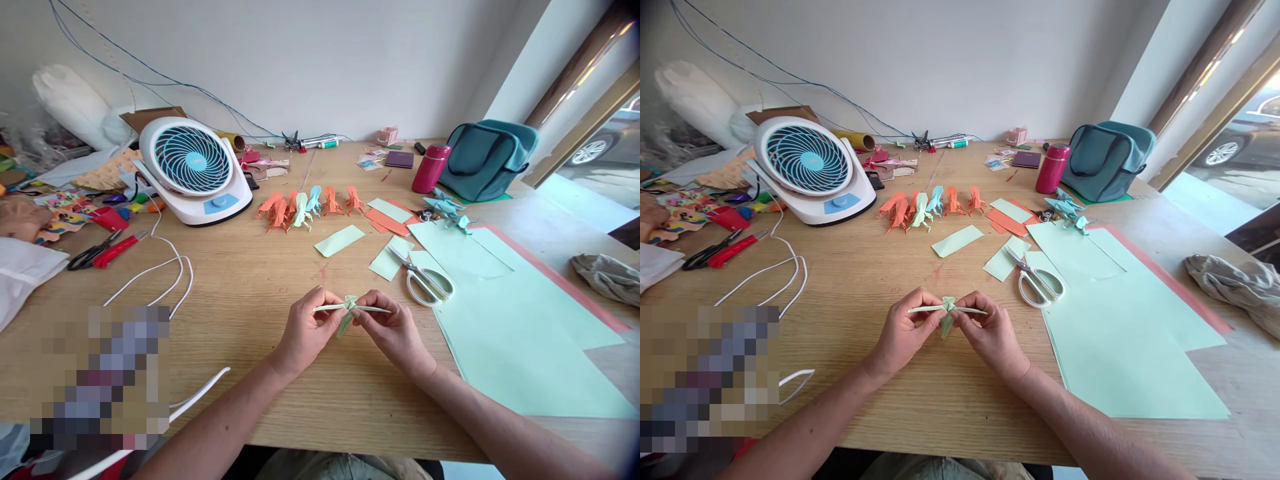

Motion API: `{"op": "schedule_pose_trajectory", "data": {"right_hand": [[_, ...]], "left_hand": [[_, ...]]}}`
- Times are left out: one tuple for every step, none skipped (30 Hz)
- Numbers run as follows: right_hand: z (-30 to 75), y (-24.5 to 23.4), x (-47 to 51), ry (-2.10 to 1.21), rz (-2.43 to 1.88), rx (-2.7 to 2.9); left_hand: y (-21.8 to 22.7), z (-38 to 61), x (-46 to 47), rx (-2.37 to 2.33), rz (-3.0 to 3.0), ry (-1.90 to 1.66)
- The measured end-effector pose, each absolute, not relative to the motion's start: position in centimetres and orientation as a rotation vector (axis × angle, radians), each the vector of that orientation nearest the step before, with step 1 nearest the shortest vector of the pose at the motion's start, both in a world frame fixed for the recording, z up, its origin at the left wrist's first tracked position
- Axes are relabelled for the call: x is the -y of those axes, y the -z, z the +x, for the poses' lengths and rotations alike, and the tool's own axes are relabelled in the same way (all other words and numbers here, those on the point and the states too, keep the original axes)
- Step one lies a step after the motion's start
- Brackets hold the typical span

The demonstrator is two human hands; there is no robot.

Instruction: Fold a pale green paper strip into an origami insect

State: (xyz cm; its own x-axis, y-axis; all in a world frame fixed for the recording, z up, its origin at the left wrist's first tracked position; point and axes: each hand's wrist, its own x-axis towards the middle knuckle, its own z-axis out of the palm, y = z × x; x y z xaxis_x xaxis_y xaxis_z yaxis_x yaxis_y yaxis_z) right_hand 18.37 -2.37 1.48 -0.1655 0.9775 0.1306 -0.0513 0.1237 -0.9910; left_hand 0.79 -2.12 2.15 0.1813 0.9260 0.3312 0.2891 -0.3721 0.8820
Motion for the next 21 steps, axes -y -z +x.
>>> {"op": "schedule_pose_trajectory", "data": {"right_hand": [[18.3, -1.3, 2.3, -1.260, -0.998, 1.344], [18.3, -1.2, 2.3, -1.263, -0.996, 1.338], [18.3, -1.1, 2.3, -1.263, -0.994, 1.340], [18.3, -1.0, 2.3, -1.261, -0.995, 1.349], [18.4, -1.1, 2.3, -1.258, -1.000, 1.361], [18.4, -1.1, 2.3, -1.251, -1.009, 1.374], [18.3, -1.2, 2.3, -1.239, -1.023, 1.391], [18.3, -1.3, 2.4, -1.217, -1.042, 1.410], [18.3, -1.4, 2.4, -1.186, -1.067, 1.429], [18.2, -1.5, 2.5, -1.148, -1.092, 1.446], [18.2, -1.6, 2.5, -1.108, -1.115, 1.459], [18.1, -1.7, 2.5, -1.072, -1.130, 1.469], [18.1, -1.7, 2.6, -1.042, -1.138, 1.475], [18.0, -1.6, 2.6, -1.019, -1.138, 1.480], [18.0, -1.6, 2.6, -0.999, -1.133, 1.488], [18.0, -1.6, 2.6, -0.982, -1.126, 1.499], [18.1, -1.5, 2.6, -0.963, -1.122, 1.512], [18.1, -1.5, 2.6, -0.939, -1.120, 1.528], [18.1, -1.5, 2.6, -0.909, -1.122, 1.546], [18.2, -1.4, 2.6, -0.876, -1.128, 1.565], [18.2, -1.4, 2.6, -0.843, -1.135, 1.584]], "left_hand": [[-2.2, 0.7, 2.0, -1.143, 1.797, -1.191], [-2.2, 0.6, 1.9, -1.145, 1.814, -1.185], [-2.3, 0.5, 1.8, -1.152, 1.829, -1.183], [-2.3, 0.5, 1.8, -1.162, 1.833, -1.184], [-2.4, 0.5, 1.8, -1.171, 1.828, -1.186], [-2.4, 0.6, 1.9, -1.179, 1.815, -1.192], [-2.3, 0.7, 1.9, -1.190, 1.801, -1.201], [-2.3, 0.9, 2.0, -1.206, 1.794, -1.215], [-2.2, 1.1, 2.1, -1.223, 1.792, -1.231], [-2.1, 1.3, 2.1, -1.237, 1.795, -1.245], [-2.0, 1.4, 2.1, -1.243, 1.801, -1.254], [-1.9, 1.5, 2.1, -1.237, 1.807, -1.257], [-1.8, 1.6, 2.0, -1.220, 1.813, -1.257], [-1.8, 1.6, 2.0, -1.197, 1.817, -1.251], [-1.7, 1.6, 2.0, -1.172, 1.819, -1.243], [-1.7, 1.5, 2.0, -1.152, 1.821, -1.232], [-1.7, 1.5, 2.0, -1.141, 1.825, -1.222], [-1.8, 1.4, 2.0, -1.139, 1.833, -1.212], [-1.8, 1.4, 2.1, -1.144, 1.848, -1.203], [-1.8, 1.3, 2.1, -1.153, 1.873, -1.198], [-1.8, 1.3, 2.2, -1.163, 1.905, -1.199]]}}
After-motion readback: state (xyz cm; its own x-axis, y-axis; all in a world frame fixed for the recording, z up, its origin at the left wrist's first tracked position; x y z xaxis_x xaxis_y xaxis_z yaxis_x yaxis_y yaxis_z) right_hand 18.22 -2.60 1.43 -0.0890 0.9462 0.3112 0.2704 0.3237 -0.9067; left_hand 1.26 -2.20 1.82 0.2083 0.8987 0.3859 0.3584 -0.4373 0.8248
